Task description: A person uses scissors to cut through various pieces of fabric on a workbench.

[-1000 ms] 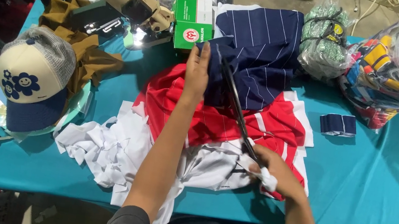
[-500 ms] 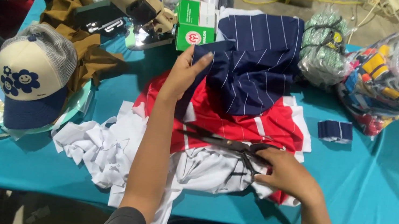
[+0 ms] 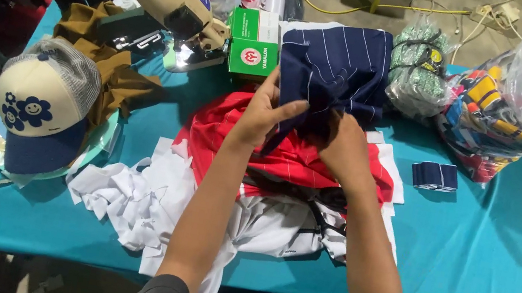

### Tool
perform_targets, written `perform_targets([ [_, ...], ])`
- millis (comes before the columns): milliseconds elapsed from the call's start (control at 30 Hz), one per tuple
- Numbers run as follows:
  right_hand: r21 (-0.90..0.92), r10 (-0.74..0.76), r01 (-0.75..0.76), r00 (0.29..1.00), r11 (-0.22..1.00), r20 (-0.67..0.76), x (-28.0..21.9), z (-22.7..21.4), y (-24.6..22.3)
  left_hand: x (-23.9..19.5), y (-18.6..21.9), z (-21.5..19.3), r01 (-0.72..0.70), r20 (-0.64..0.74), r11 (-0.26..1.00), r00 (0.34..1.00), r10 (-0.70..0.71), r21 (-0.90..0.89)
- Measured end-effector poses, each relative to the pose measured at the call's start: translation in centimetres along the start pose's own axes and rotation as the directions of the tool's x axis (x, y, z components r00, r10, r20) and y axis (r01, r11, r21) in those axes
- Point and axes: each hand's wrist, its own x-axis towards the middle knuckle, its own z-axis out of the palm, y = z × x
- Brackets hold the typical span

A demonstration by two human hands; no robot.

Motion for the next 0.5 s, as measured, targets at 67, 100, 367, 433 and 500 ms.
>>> perform_targets([
  [67,0.077,-0.01,0.013,0.999,0.997,-0.043,0.4,0.4,1.2,0.5,2.2,1.0,-0.024,0.039,0.999,0.999,0.023,0.031],
  [100,0.15,-0.016,0.029,0.996,0.988,-0.085,0.6,0.6,1.8,0.7,3.2,1.4,-0.051,0.079,0.997,0.996,0.046,0.057],
  [367,0.42,0.188,-0.09,0.962,0.903,-0.2,0.3,-2.1,4.4,1.2,0.7,-0.9,0.039,-0.129,0.93,0.992,0.009,0.366],
  [433,0.318,0.199,-0.148,0.971,0.936,-0.133,0.2,-1.9,4.9,1.1,-0.3,-0.7,0.089,-0.173,0.943,0.984,-0.033,0.322],
  [500,0.093,0.211,-0.207,0.977,0.974,-0.036,0.2,-2.0,5.0,1.2,-1.4,-0.9,0.183,-0.295,0.976,0.945,-0.141,0.119],
])
